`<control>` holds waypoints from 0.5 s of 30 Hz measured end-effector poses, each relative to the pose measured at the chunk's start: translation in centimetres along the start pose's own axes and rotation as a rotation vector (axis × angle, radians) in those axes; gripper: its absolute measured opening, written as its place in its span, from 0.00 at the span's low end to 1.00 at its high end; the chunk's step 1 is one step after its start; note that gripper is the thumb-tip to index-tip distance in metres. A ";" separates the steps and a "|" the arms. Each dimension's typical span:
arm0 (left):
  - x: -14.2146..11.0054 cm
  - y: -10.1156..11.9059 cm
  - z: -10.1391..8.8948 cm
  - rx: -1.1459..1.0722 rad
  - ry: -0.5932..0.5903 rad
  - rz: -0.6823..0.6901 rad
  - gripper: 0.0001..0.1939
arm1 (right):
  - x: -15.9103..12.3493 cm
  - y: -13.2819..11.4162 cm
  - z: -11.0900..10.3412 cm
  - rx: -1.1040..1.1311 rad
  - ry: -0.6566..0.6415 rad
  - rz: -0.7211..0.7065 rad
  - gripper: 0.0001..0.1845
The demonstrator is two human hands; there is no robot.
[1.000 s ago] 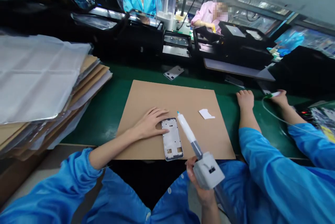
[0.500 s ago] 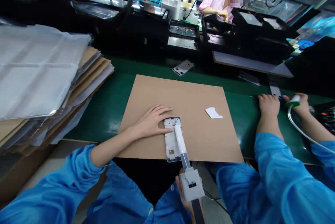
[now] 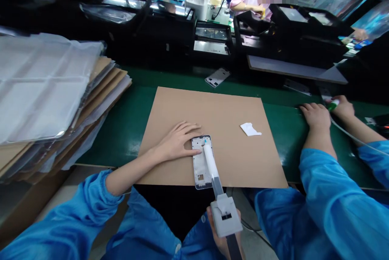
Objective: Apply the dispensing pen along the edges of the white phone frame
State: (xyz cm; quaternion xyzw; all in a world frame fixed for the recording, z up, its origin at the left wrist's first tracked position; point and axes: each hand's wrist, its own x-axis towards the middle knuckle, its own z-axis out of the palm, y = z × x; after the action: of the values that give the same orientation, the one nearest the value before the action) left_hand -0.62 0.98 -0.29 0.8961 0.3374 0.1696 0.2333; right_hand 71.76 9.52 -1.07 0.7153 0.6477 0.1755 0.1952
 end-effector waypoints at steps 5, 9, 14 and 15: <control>0.0 0.2 -0.1 0.014 -0.023 -0.006 0.36 | -0.3 -0.2 -0.9 -0.015 -0.047 -0.012 0.30; 0.0 0.2 -0.1 0.013 -0.025 -0.003 0.36 | -0.7 -0.6 -1.5 0.005 -0.053 0.001 0.30; 0.0 0.1 0.0 0.007 -0.024 0.000 0.35 | -0.9 -1.3 -2.3 0.043 -0.021 0.013 0.29; 0.0 0.1 0.0 0.008 -0.022 0.000 0.35 | -0.9 -1.4 -2.5 0.059 -0.011 0.017 0.29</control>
State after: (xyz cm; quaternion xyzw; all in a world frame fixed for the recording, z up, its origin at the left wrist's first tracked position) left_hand -0.58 0.92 -0.24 0.8988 0.3356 0.1583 0.2334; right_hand 69.20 8.84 0.32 0.7272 0.6454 0.1540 0.1760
